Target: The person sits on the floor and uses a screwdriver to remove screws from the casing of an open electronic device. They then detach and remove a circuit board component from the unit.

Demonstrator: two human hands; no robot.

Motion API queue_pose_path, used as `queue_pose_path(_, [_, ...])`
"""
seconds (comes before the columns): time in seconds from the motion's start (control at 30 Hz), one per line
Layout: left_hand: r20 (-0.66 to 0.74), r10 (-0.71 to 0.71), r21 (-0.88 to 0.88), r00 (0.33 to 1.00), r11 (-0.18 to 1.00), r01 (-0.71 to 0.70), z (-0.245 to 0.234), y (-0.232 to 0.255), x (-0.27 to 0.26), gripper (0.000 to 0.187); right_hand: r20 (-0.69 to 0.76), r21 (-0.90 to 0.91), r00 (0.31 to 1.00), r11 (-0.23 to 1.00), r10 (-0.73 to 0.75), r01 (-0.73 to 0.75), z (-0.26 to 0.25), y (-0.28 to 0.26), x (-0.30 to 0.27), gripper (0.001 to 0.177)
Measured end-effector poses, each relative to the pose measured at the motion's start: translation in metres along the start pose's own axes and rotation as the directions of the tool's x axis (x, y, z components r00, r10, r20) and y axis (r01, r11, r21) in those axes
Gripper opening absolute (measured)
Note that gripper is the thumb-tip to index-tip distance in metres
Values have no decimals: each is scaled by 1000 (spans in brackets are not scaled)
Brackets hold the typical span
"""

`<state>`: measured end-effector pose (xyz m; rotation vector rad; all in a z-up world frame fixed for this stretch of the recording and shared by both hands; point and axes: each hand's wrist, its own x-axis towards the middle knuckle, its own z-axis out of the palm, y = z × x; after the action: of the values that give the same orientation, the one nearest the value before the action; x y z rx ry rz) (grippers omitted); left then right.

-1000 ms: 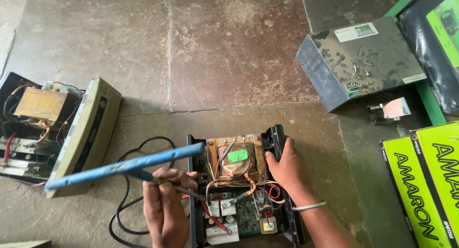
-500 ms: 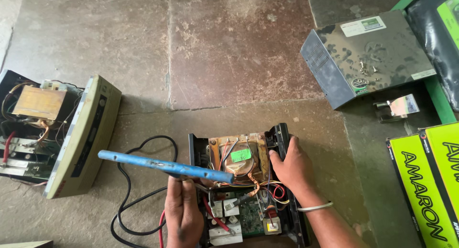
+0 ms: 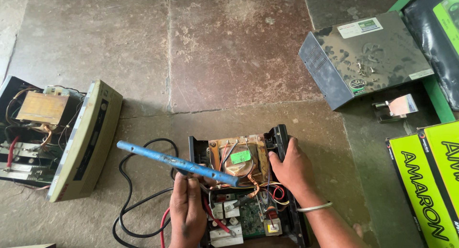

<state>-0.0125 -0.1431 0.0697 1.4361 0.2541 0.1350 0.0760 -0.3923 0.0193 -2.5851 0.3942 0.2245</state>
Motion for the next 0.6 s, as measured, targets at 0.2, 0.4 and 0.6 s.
queue_pose_path(0.2, [56, 5, -63, 998, 998, -2, 6, 11, 7, 23, -34, 20, 999, 999, -27, 28, 1, -1, 0, 56])
queue_pose_path(0.4, [6, -18, 472, 1000, 881, 13, -5, 47, 6, 20, -6, 15, 1000, 1000, 0, 0, -2, -3, 0, 55])
queue_pose_path(0.6, [54, 327, 434, 943, 843, -317, -11, 45, 6, 12, 32, 17, 999, 999, 36, -37, -5, -6, -2, 52])
